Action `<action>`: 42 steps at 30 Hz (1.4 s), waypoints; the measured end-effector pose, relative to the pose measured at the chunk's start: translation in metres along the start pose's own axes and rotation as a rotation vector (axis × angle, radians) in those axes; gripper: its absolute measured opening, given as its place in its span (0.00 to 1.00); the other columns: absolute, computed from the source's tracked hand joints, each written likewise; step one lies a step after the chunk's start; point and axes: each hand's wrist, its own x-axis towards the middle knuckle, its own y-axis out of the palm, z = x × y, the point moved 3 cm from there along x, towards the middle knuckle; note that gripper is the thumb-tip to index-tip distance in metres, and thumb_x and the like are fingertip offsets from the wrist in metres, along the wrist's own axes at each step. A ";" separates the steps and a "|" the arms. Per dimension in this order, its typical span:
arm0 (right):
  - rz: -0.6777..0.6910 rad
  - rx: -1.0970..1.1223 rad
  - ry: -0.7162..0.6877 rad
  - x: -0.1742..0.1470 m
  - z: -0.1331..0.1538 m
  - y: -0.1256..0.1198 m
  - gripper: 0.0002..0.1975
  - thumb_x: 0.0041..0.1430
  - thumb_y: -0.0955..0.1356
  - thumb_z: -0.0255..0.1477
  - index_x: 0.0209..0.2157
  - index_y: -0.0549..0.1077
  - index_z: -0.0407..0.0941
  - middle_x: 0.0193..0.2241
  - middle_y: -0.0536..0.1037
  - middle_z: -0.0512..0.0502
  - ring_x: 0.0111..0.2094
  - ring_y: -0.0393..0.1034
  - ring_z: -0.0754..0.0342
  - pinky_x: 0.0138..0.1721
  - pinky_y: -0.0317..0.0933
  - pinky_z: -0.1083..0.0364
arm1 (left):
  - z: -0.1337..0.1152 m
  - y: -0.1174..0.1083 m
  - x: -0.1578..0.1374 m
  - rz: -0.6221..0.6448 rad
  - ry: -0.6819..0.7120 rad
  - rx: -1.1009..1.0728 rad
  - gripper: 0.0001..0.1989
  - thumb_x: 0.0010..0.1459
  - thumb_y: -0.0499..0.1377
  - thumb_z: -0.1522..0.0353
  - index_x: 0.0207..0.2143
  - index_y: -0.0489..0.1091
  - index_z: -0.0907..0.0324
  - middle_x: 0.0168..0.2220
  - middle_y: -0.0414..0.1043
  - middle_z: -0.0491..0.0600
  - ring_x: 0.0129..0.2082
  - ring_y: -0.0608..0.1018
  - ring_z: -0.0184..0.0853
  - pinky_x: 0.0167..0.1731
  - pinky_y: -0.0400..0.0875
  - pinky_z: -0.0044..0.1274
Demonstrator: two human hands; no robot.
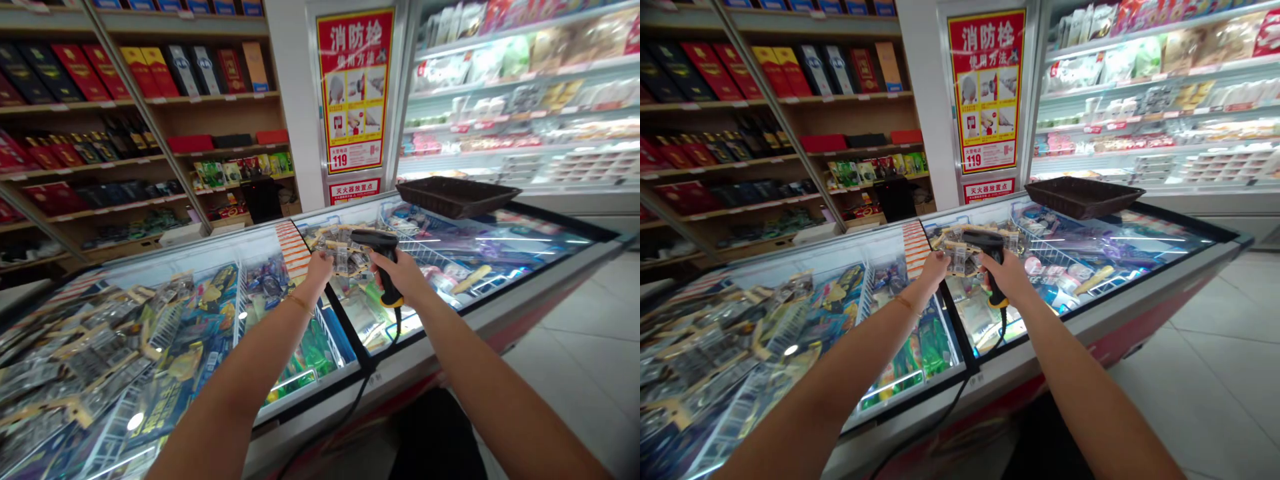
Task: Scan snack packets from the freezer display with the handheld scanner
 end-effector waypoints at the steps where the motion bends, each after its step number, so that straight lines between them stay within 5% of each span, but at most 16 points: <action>1: -0.003 -0.004 -0.003 0.001 0.000 -0.001 0.20 0.52 0.78 0.41 0.31 0.68 0.46 0.22 0.74 0.52 0.16 0.66 0.59 0.15 0.61 0.59 | -0.004 0.002 0.000 -0.018 0.001 0.035 0.10 0.59 0.64 0.69 0.43 0.71 0.57 0.40 0.79 0.57 0.50 0.81 0.49 0.54 0.72 0.40; 4: -0.023 -0.025 -0.013 0.004 0.001 -0.005 0.20 0.53 0.78 0.42 0.31 0.68 0.46 0.22 0.75 0.52 0.16 0.66 0.59 0.16 0.61 0.59 | -0.014 0.010 -0.005 -0.040 0.002 0.148 0.13 0.59 0.65 0.69 0.46 0.71 0.57 0.46 0.80 0.59 0.57 0.77 0.52 0.61 0.65 0.43; 9: -0.034 -0.092 0.041 0.005 0.002 -0.004 0.16 0.54 0.77 0.38 0.31 0.68 0.46 0.21 0.75 0.51 0.15 0.65 0.59 0.15 0.61 0.59 | -0.026 0.030 -0.026 -0.105 0.223 0.457 0.19 0.59 0.67 0.67 0.53 0.70 0.58 0.59 0.73 0.65 0.66 0.67 0.57 0.65 0.58 0.44; 13: -0.033 -0.143 0.068 0.002 0.002 0.007 0.13 0.56 0.76 0.34 0.30 0.69 0.45 0.21 0.75 0.50 0.15 0.65 0.59 0.14 0.60 0.59 | -0.026 0.020 -0.030 -0.176 0.181 0.372 0.19 0.63 0.63 0.64 0.54 0.70 0.59 0.59 0.71 0.68 0.66 0.68 0.59 0.64 0.58 0.46; 17: -0.019 -0.145 0.068 0.004 0.000 0.029 0.14 0.56 0.76 0.34 0.29 0.68 0.46 0.20 0.75 0.51 0.15 0.66 0.58 0.14 0.60 0.59 | -0.023 -0.044 -0.020 -0.257 0.161 0.401 0.17 0.64 0.62 0.64 0.53 0.70 0.58 0.58 0.73 0.66 0.64 0.69 0.58 0.63 0.58 0.46; 20: 0.021 -0.148 0.091 0.008 -0.003 0.054 0.15 0.56 0.76 0.34 0.28 0.68 0.46 0.18 0.74 0.51 0.14 0.65 0.58 0.13 0.59 0.59 | -0.015 -0.124 -0.017 -0.313 0.109 0.529 0.17 0.62 0.62 0.64 0.53 0.70 0.57 0.56 0.74 0.64 0.63 0.70 0.58 0.63 0.57 0.47; 24: 0.111 -0.141 0.108 0.008 -0.006 0.098 0.15 0.56 0.77 0.33 0.28 0.67 0.46 0.18 0.73 0.52 0.13 0.64 0.58 0.13 0.59 0.59 | -0.007 -0.239 -0.026 -0.560 0.024 0.709 0.21 0.64 0.60 0.64 0.58 0.67 0.59 0.60 0.71 0.66 0.64 0.68 0.60 0.62 0.59 0.48; 28: 0.209 -0.123 0.112 0.001 -0.010 0.147 0.15 0.57 0.76 0.33 0.28 0.67 0.46 0.18 0.73 0.52 0.13 0.64 0.59 0.14 0.59 0.60 | 0.004 -0.318 -0.045 -0.746 -0.069 0.831 0.24 0.63 0.60 0.63 0.60 0.67 0.63 0.61 0.70 0.70 0.64 0.68 0.61 0.61 0.61 0.49; 34: 0.330 -0.110 0.076 -0.008 -0.039 0.193 0.16 0.56 0.76 0.37 0.30 0.68 0.46 0.21 0.73 0.53 0.15 0.65 0.59 0.15 0.61 0.59 | 0.034 -0.361 -0.061 -0.760 -0.267 0.921 0.23 0.68 0.53 0.60 0.56 0.71 0.68 0.61 0.69 0.76 0.64 0.70 0.64 0.59 0.65 0.50; 42: 0.427 -0.213 -0.005 -0.023 -0.052 0.184 0.15 0.56 0.75 0.38 0.32 0.68 0.45 0.22 0.74 0.53 0.15 0.66 0.59 0.16 0.60 0.59 | 0.052 -0.364 -0.054 -0.778 -0.325 0.892 0.31 0.66 0.59 0.57 0.60 0.64 0.72 0.62 0.65 0.80 0.65 0.69 0.63 0.62 0.61 0.46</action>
